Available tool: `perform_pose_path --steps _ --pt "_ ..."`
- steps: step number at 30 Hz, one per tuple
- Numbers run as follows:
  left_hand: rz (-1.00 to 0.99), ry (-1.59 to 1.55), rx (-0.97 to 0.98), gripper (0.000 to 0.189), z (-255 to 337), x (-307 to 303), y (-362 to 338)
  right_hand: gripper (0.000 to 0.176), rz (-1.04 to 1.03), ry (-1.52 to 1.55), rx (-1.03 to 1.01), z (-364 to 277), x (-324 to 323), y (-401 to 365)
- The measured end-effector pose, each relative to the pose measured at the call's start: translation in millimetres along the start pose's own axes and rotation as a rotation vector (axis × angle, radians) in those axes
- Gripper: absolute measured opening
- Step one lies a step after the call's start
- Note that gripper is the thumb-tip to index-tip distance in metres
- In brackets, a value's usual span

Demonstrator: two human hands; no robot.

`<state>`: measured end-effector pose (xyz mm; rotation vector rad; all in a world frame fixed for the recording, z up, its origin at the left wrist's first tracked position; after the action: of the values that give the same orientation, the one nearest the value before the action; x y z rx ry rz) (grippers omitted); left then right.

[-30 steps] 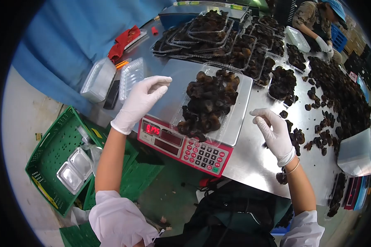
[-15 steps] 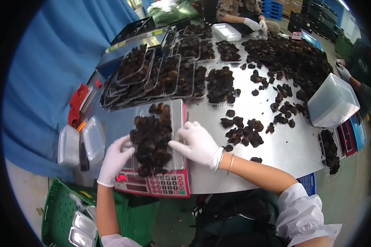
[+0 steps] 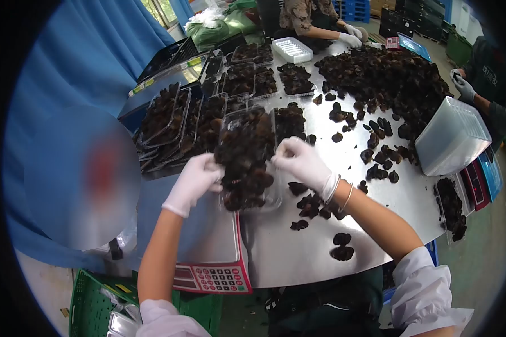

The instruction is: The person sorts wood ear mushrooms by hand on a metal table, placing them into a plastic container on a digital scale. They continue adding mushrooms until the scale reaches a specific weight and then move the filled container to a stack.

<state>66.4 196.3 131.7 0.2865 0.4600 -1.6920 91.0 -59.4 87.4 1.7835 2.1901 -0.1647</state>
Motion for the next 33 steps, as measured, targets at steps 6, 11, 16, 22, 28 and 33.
perform_pose_path --steps 6,11,16,22,28,33 --pt "-0.004 0.061 0.051 0.014 -2 31 126 0.027 0.019 -0.171 0.144 49 -48 90" --pt "0.025 0.421 0.020 0.047 -24 50 203 0.026 0.074 -0.401 0.083 93 -56 138" --pt "0.071 0.366 0.162 0.046 -11 39 173 0.037 -0.034 -0.495 0.246 89 -59 138" --pt "0.444 0.511 0.294 0.035 10 -64 9 0.034 0.030 -0.251 0.056 71 -103 65" --pt "0.827 0.921 -0.220 0.044 -170 -267 -151 0.025 0.005 -0.217 0.258 58 -139 -102" --pt "0.508 1.224 -0.119 0.048 -283 -255 -171 0.018 0.041 -0.174 0.205 56 -146 -170"
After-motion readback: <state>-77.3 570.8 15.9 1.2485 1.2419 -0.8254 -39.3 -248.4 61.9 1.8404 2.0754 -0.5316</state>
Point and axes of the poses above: each hand's wrist, its own y-axis towards the middle knuckle, its own x-axis out of the palm, z = x × y, the point moved 2 cm from there along y, towards the middle knuckle, and after that the axes turned 8 degrees about x, right-handed, at the moved point
